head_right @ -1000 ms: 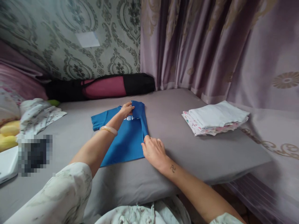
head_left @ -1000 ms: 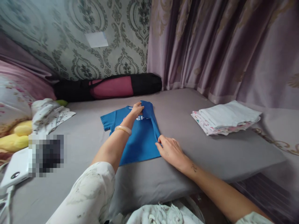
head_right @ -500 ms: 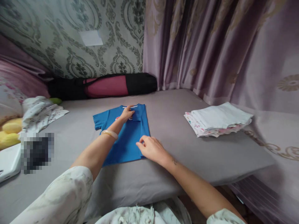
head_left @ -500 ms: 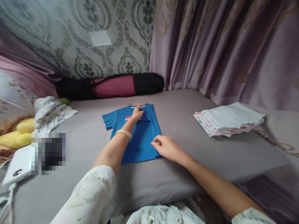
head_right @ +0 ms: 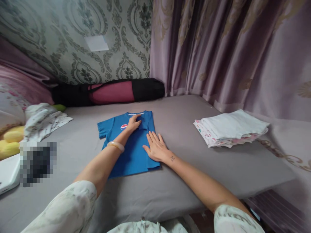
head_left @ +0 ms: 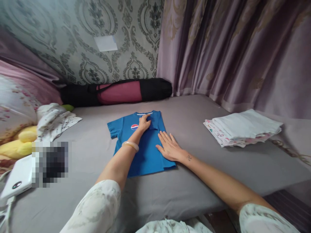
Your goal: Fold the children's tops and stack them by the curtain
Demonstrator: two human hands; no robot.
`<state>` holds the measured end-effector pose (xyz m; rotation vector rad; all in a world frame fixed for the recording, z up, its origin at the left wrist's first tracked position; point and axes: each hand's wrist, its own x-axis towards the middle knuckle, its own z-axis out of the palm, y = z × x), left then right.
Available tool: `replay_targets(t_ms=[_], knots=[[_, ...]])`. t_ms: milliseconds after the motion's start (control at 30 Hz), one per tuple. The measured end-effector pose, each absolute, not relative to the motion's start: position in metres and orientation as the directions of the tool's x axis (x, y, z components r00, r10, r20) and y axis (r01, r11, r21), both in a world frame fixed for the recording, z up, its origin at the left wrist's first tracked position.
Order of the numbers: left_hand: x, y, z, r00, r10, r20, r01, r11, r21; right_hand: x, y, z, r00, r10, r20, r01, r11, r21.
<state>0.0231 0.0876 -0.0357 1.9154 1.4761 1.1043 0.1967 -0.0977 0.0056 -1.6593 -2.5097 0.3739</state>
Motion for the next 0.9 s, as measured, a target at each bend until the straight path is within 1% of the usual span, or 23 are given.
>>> replay_targets(t_ms=[167, 300, 467, 533, 667, 900], knots=[[0.025, 0.086, -0.041, 0.099, 0.923, 0.371, 0.553, -0.361, 0.751, 0.197, -0.099, 0.008, -0.399, 0.916, -0.048, 0.892, 0.375, -0.253], [0.026, 0.082, -0.044, 0.082, 0.906, 0.416, 0.549, -0.39, 0.739, 0.196, -0.077, 0.025, -0.4, 0.917, 0.013, 0.892, 0.392, -0.223], [0.029, 0.081, -0.044, 0.058, 0.895, 0.442, 0.535, -0.401, 0.743, 0.198, -0.009, 0.031, -0.245, 0.965, 0.096, 0.94, 0.261, -0.222], [0.029, 0.081, -0.044, 0.065, 0.893, 0.446, 0.52, -0.412, 0.749, 0.198, 0.018, 0.024, -0.206, 0.975, 0.085, 0.948, 0.221, -0.228], [0.029, 0.08, -0.043, 0.082, 0.893, 0.442, 0.502, -0.42, 0.756, 0.19, 0.055, 0.006, -0.192, 0.981, 0.036, 0.951, 0.195, -0.238], [0.029, 0.077, -0.043, 0.09, 0.906, 0.414, 0.528, -0.396, 0.751, 0.183, 0.081, -0.007, -0.123, 0.992, -0.018, 0.959, 0.114, -0.261]])
